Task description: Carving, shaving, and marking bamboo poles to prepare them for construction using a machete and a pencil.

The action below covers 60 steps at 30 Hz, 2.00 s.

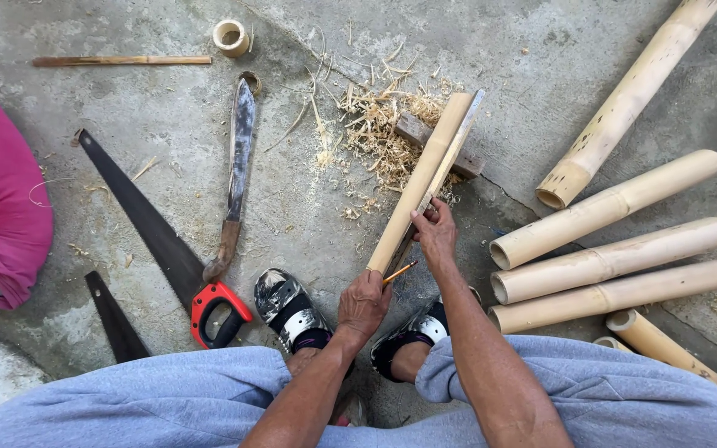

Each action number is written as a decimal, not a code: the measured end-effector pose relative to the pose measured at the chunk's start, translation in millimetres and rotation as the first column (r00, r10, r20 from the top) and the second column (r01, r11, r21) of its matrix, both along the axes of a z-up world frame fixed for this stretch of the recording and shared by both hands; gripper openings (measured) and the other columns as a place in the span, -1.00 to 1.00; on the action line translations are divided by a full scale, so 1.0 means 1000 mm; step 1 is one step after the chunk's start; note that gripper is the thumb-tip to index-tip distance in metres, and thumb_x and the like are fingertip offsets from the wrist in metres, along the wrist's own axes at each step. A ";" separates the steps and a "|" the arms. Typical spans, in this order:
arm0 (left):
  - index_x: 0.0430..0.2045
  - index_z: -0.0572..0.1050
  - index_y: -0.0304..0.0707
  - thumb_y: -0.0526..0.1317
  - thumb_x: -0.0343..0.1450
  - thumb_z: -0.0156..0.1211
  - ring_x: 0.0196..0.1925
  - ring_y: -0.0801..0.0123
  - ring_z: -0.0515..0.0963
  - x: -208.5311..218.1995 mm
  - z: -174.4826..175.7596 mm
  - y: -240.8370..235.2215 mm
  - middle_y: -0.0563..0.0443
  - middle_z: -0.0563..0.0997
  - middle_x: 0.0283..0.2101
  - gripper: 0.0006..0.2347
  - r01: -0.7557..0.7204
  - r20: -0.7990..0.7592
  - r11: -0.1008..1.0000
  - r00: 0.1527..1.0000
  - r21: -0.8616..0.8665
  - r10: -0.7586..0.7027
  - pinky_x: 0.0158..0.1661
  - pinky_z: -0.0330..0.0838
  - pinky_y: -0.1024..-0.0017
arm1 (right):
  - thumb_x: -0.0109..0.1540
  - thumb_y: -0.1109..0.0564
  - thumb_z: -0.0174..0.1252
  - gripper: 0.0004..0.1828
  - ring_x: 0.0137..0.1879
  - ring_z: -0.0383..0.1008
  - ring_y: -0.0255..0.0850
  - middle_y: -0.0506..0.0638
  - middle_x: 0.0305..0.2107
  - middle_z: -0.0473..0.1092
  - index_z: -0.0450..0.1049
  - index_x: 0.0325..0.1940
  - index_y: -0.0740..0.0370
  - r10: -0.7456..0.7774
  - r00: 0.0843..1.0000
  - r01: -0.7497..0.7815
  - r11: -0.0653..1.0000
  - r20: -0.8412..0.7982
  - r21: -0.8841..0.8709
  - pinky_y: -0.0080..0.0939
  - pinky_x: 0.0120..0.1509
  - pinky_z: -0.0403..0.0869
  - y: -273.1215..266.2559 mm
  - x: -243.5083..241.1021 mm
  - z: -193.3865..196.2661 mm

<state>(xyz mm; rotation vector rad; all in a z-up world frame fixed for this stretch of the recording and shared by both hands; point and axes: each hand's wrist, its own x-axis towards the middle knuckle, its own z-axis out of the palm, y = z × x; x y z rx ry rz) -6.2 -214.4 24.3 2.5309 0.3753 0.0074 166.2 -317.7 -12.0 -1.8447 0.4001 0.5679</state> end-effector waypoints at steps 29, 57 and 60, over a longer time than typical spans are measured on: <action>-0.37 0.49 -0.38 -0.01 0.37 0.30 -0.28 -0.29 0.63 -0.059 0.032 0.004 -0.45 0.62 -0.36 -0.67 -0.198 -0.492 0.977 0.860 -0.079 0.135 -0.22 0.52 -0.09 | 0.24 0.22 0.14 -0.28 0.02 0.57 -0.11 0.09 0.02 0.47 0.18 0.48 -0.09 -0.008 0.997 0.001 0.996 0.079 0.089 -0.07 -0.09 0.69 0.005 -0.022 -0.006; -0.34 0.41 -0.35 -0.21 0.38 0.29 -0.32 -0.20 0.65 -0.073 0.002 0.006 -0.34 0.59 -0.34 -0.80 0.069 -0.363 0.997 0.930 0.016 -0.058 -0.30 0.55 -0.01 | 0.29 0.20 0.10 -0.32 0.04 0.56 -0.08 0.12 0.08 0.37 0.15 0.49 -0.11 -0.033 0.999 0.026 0.986 0.043 0.166 -0.10 -0.16 0.67 0.004 -0.025 -0.015; -0.34 0.41 -0.36 -0.22 0.39 0.28 -0.33 -0.16 0.66 -0.073 0.002 0.006 -0.34 0.59 -0.34 -0.81 0.073 -0.385 0.997 0.921 0.011 -0.063 -0.31 0.57 0.02 | 0.28 0.19 0.10 -0.31 0.02 0.58 -0.10 0.09 0.08 0.38 0.13 0.49 -0.13 -0.055 0.998 0.049 0.978 0.028 0.203 -0.10 -0.16 0.67 0.004 -0.026 -0.018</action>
